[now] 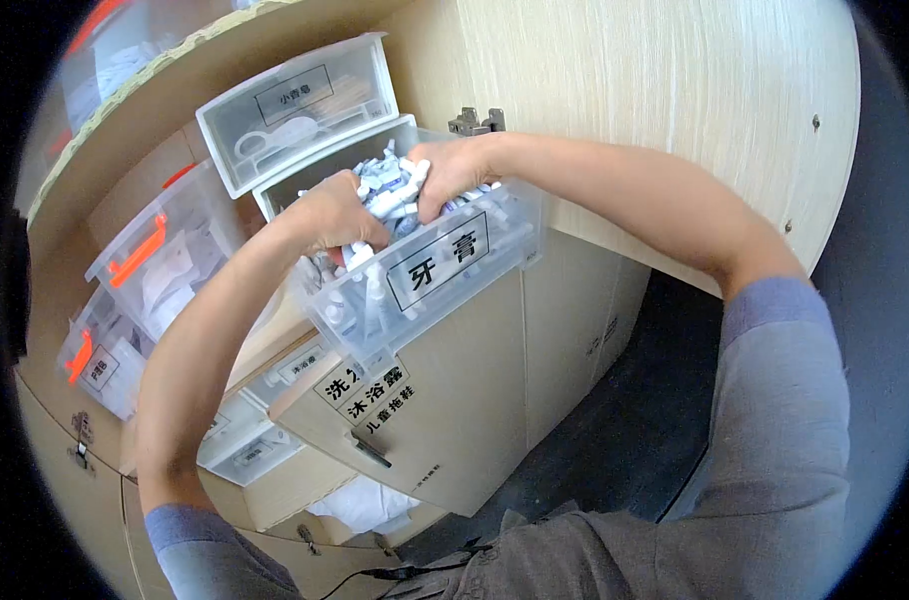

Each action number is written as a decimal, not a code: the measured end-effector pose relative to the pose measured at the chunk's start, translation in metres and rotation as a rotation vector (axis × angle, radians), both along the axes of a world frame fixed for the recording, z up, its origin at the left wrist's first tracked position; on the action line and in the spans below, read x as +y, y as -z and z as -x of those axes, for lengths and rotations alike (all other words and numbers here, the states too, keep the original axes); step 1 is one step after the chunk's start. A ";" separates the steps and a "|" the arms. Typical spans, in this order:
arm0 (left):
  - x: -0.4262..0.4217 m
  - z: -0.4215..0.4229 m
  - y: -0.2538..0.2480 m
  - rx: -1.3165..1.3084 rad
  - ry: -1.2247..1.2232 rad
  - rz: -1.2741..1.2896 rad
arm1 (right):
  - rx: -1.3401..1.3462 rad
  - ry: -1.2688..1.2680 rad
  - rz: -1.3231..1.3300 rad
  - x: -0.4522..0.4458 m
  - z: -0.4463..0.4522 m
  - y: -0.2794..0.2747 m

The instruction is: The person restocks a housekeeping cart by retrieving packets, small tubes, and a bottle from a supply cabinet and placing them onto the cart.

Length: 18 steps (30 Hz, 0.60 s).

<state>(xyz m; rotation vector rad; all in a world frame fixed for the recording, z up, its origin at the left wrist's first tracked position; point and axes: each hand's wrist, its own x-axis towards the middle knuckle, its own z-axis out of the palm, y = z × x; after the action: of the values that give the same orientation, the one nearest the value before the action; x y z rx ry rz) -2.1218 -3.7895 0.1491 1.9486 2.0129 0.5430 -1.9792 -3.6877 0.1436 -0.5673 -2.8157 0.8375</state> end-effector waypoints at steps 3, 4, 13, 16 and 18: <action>-0.004 -0.003 -0.004 -0.102 -0.062 -0.141 | 0.108 0.048 0.103 0.000 -0.001 -0.002; -0.004 -0.002 -0.005 -0.103 -0.060 -0.143 | 0.155 0.069 0.100 0.001 -0.001 -0.003; -0.003 -0.002 -0.050 -0.230 0.039 -0.384 | 0.508 0.115 0.063 0.000 -0.002 -0.044; -0.012 -0.022 -0.075 -0.093 0.065 -0.447 | 0.561 0.148 0.059 -0.017 -0.030 -0.062; -0.020 -0.042 -0.088 -0.055 0.148 -0.421 | 0.607 0.031 0.115 -0.033 -0.049 -0.073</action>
<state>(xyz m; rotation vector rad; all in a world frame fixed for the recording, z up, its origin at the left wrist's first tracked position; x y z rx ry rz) -2.0801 -3.8093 0.2367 2.2630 1.8094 1.0384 -1.9303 -3.7212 0.2162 -0.2995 -2.2149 0.9715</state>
